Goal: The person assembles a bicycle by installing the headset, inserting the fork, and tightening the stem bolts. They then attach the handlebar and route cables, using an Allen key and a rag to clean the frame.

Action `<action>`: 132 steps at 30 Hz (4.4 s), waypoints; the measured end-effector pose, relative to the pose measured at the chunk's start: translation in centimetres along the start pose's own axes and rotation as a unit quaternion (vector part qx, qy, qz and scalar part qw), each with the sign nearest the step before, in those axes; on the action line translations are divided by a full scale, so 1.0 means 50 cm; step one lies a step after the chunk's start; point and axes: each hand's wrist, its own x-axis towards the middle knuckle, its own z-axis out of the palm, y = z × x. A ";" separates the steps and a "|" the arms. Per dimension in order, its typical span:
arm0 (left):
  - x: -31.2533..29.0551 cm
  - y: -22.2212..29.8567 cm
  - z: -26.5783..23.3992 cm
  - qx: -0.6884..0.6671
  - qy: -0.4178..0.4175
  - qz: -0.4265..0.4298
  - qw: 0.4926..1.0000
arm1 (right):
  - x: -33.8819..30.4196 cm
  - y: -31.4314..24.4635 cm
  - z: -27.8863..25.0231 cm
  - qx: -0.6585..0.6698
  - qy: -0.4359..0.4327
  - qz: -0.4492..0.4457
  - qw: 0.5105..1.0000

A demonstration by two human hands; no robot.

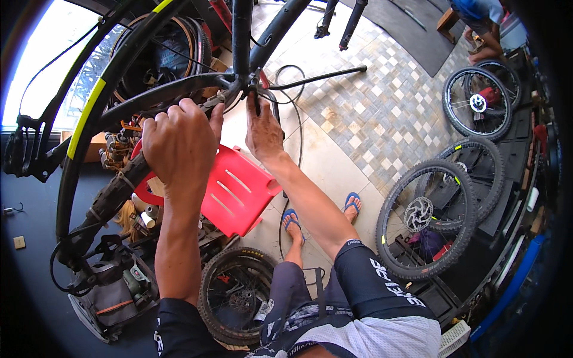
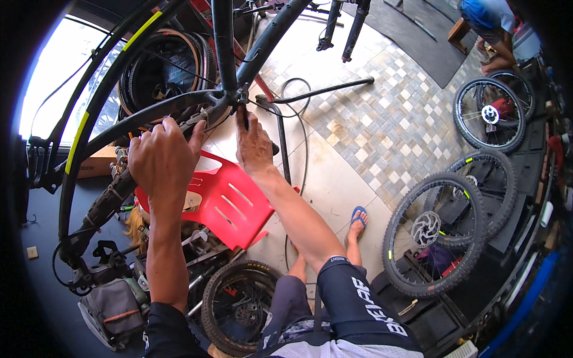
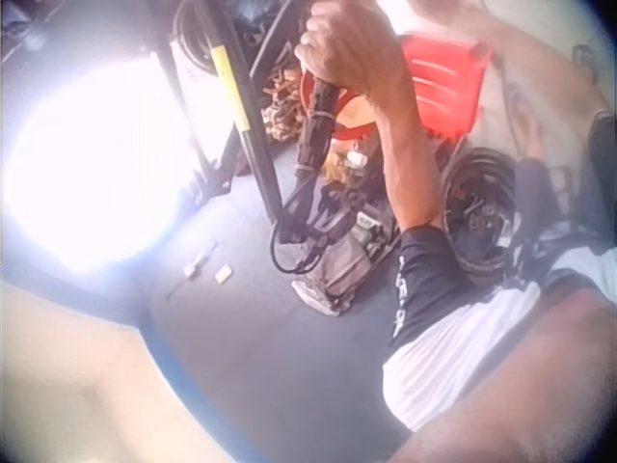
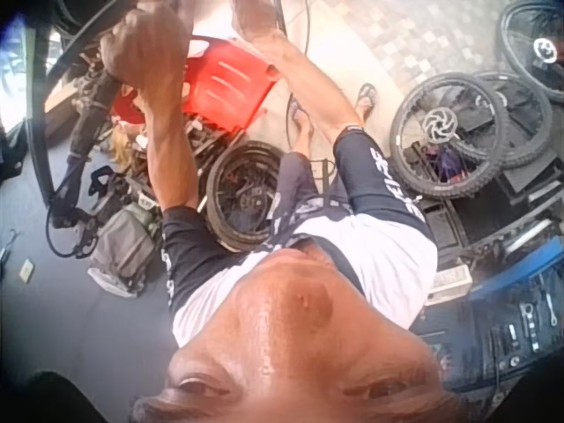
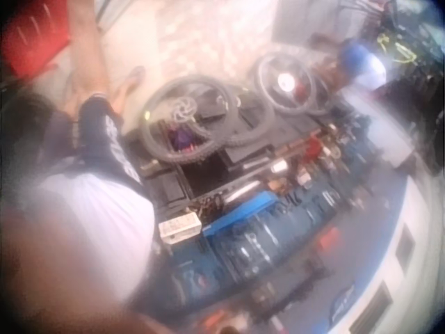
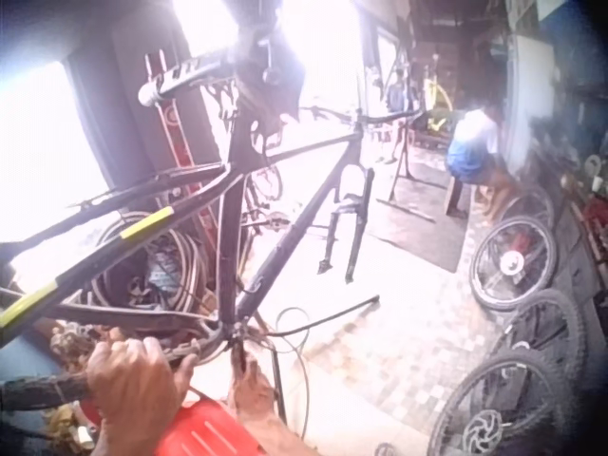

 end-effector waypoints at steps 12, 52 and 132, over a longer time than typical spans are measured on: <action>-0.001 0.001 0.001 0.005 0.014 0.003 1.000 | 0.046 0.003 -0.021 0.105 0.009 0.070 0.992; 0.002 -0.002 -0.001 -0.005 -0.001 0.000 1.000 | 0.081 0.047 -0.101 0.122 -0.041 0.143 0.981; -0.261 0.044 -0.155 -0.916 -0.324 0.024 0.237 | -0.223 -0.116 -0.784 0.242 -0.164 0.087 0.952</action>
